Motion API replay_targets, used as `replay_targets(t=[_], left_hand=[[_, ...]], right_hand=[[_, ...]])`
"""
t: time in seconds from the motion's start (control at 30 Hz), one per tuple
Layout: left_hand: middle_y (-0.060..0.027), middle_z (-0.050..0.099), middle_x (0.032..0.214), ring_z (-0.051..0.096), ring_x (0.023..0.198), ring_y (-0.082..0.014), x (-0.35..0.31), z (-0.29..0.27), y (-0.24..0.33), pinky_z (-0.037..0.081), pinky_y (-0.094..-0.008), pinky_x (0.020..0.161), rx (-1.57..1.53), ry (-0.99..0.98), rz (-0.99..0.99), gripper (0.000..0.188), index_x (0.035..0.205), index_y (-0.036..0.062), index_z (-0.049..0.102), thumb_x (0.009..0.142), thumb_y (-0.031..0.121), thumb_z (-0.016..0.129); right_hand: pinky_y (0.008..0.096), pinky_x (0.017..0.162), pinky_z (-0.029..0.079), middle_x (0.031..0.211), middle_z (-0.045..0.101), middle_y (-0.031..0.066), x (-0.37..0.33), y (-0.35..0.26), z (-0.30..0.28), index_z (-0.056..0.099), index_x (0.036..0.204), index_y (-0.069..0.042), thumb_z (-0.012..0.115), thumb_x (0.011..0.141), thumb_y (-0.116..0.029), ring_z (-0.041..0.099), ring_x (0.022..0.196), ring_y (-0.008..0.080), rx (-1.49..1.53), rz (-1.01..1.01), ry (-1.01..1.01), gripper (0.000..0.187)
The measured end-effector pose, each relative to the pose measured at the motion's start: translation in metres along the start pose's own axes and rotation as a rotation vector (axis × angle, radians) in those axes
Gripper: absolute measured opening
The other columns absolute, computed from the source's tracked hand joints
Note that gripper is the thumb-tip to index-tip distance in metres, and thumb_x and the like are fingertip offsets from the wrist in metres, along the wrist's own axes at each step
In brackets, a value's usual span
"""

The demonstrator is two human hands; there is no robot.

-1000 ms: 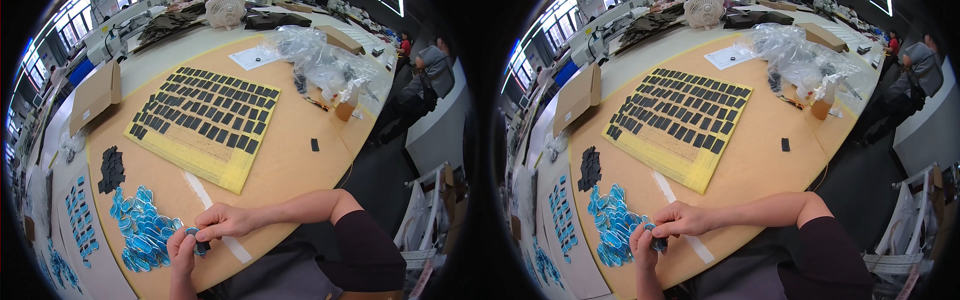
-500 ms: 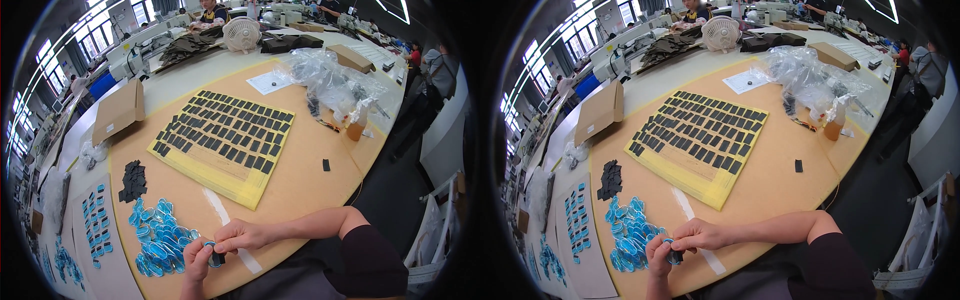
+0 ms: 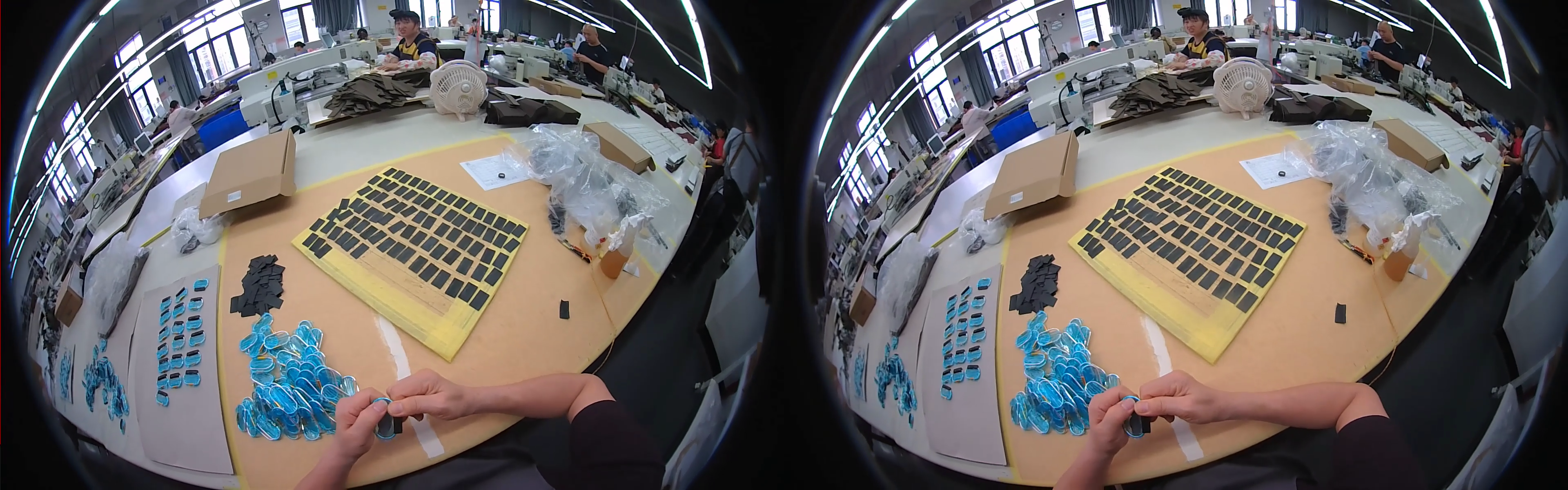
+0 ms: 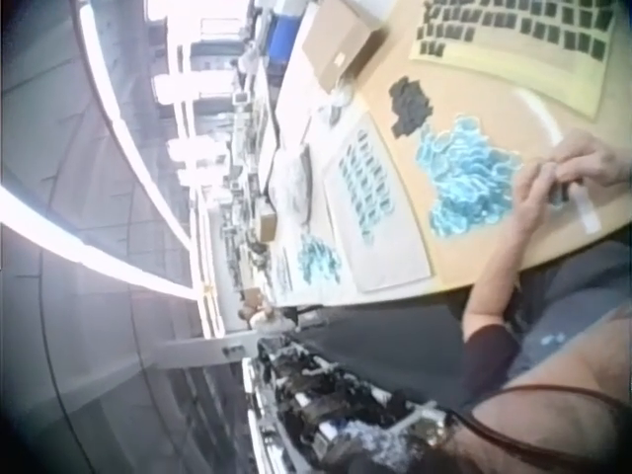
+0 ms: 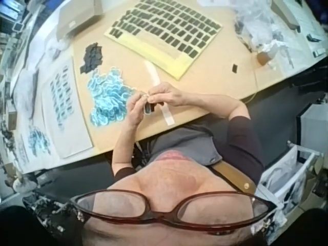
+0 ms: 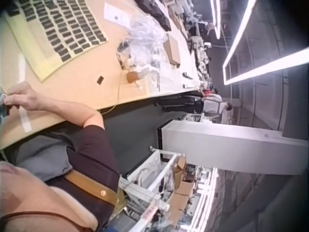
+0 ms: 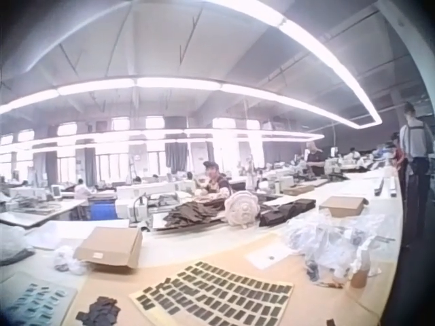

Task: Assembling small metal or plastic tags by attaching adhesive black backing pieces.

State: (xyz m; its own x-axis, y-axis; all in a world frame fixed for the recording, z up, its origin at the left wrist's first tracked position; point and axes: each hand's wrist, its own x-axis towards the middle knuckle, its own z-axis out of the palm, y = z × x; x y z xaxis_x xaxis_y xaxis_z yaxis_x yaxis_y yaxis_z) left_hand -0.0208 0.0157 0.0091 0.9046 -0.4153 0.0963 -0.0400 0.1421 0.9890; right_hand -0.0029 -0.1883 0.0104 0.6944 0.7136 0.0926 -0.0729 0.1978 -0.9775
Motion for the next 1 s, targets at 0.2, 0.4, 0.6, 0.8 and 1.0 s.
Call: replay_targets(t=[0.2,0.4,0.6,0.8,1.0], left_hand=[[-0.0016,0.06,0.065,0.051,0.059,-0.0058,0.0,0.007,0.004,0.04,-0.0224,0.054,-0.014,0.079,0.0,0.023,0.078,-0.0009,0.06,0.093,0.013,0.052],[0.0,0.055,0.062,0.048,0.058,-0.0051,0.003,0.004,0.002,0.037,-0.0227,0.052,0.068,0.204,0.081,0.024,0.076,0.0008,0.056,0.095,0.015,0.051],[-0.0002,0.054,0.063,0.046,0.058,-0.0055,0.005,0.004,0.006,0.037,-0.0237,0.052,0.152,0.216,0.077,0.025,0.076,0.0011,0.054,0.096,0.016,0.049],[-0.0001,0.053,0.065,0.046,0.059,-0.0058,0.003,0.006,-0.002,0.037,-0.0243,0.052,0.027,0.236,0.009,0.025,0.078,0.0013,0.054,0.097,0.017,0.048],[-0.0016,0.055,0.065,0.048,0.054,-0.0055,-0.001,0.004,0.0,0.039,-0.0225,0.047,-0.025,0.25,-0.03,0.026,0.079,0.0025,0.053,0.098,0.019,0.047]], right_hand=[[0.0225,0.056,0.037,0.072,0.052,-0.0015,0.0,0.001,0.004,0.06,0.08,-0.003,0.055,0.099,-0.022,0.045,0.062,0.0059,0.055,0.008,0.025,0.027],[0.0227,0.056,0.035,0.069,0.048,-0.0035,0.003,0.001,0.004,0.056,0.078,-0.004,0.057,0.098,-0.021,0.042,0.064,0.0039,-0.134,-0.012,0.031,0.027],[0.0235,0.055,0.033,0.068,0.048,-0.0039,0.001,0.002,0.006,0.053,0.079,-0.004,0.056,0.099,-0.021,0.039,0.064,0.0042,-0.155,-0.026,0.038,0.026],[0.0227,0.055,0.032,0.067,0.047,-0.0045,0.001,-0.001,0.014,0.052,0.078,-0.006,0.056,0.099,-0.021,0.039,0.062,0.0034,-0.057,-0.009,0.084,0.026],[0.0214,0.054,0.033,0.068,0.051,-0.0034,0.002,0.0,0.018,0.052,0.077,-0.006,0.057,0.098,-0.021,0.043,0.061,0.003,-0.088,0.046,0.05,0.027]])
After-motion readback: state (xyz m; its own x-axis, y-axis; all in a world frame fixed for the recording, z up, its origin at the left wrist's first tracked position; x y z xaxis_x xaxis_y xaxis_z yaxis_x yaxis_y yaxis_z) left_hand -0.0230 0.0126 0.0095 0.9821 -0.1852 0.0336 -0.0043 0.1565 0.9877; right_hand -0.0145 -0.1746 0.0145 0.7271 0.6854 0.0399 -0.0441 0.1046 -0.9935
